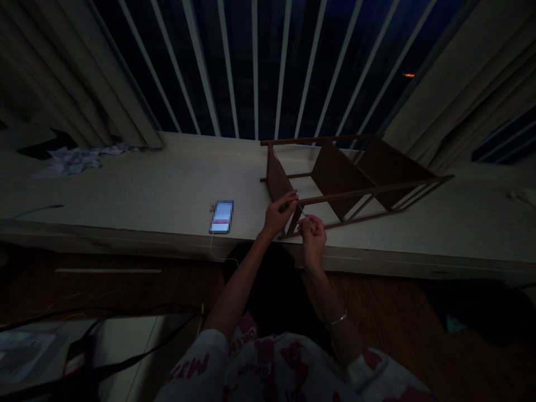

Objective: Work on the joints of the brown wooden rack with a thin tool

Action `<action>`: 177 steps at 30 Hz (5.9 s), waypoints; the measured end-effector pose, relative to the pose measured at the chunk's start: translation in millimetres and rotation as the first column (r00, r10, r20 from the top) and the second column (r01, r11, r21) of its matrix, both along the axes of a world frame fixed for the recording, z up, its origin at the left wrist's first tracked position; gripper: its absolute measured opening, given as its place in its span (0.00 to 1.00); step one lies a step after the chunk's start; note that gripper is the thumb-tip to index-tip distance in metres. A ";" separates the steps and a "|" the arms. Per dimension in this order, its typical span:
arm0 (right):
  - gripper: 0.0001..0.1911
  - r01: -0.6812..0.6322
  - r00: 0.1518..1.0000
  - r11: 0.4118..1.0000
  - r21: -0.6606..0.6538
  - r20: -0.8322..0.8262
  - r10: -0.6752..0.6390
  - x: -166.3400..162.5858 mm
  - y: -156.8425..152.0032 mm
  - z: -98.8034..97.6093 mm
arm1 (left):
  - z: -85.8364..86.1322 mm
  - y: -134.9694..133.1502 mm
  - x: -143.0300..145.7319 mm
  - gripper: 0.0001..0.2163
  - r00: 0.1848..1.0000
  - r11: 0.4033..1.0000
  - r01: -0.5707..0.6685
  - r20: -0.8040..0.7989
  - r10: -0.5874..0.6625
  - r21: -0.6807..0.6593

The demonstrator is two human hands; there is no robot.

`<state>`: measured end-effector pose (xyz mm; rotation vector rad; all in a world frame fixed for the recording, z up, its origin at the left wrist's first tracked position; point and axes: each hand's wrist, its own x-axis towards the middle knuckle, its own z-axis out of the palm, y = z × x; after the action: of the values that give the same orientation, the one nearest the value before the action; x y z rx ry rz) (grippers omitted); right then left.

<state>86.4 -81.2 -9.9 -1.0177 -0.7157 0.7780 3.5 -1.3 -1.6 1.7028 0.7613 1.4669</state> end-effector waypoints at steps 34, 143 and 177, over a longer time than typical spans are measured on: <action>0.13 0.175 0.793 0.974 0.143 0.566 -0.225 5.2 -11.6 2.2 | 0.6 0.6 -0.3 0.11 1.000 1.000 -0.009 -0.007 0.009 0.014; 0.15 -0.114 0.991 0.992 0.063 0.079 0.109 0.4 -8.7 14.9 | -2.4 0.8 -0.6 0.11 1.000 1.000 0.004 0.016 -0.004 -0.007; 0.15 0.003 0.978 0.999 0.043 0.207 -0.012 -0.4 -12.2 10.8 | -1.2 -0.2 0.1 0.12 1.000 1.000 -0.001 0.017 0.001 -0.009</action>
<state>86.0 -93.3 0.8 -1.0721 -0.9033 0.6530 3.6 -1.4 -2.8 1.6817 0.7587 1.4753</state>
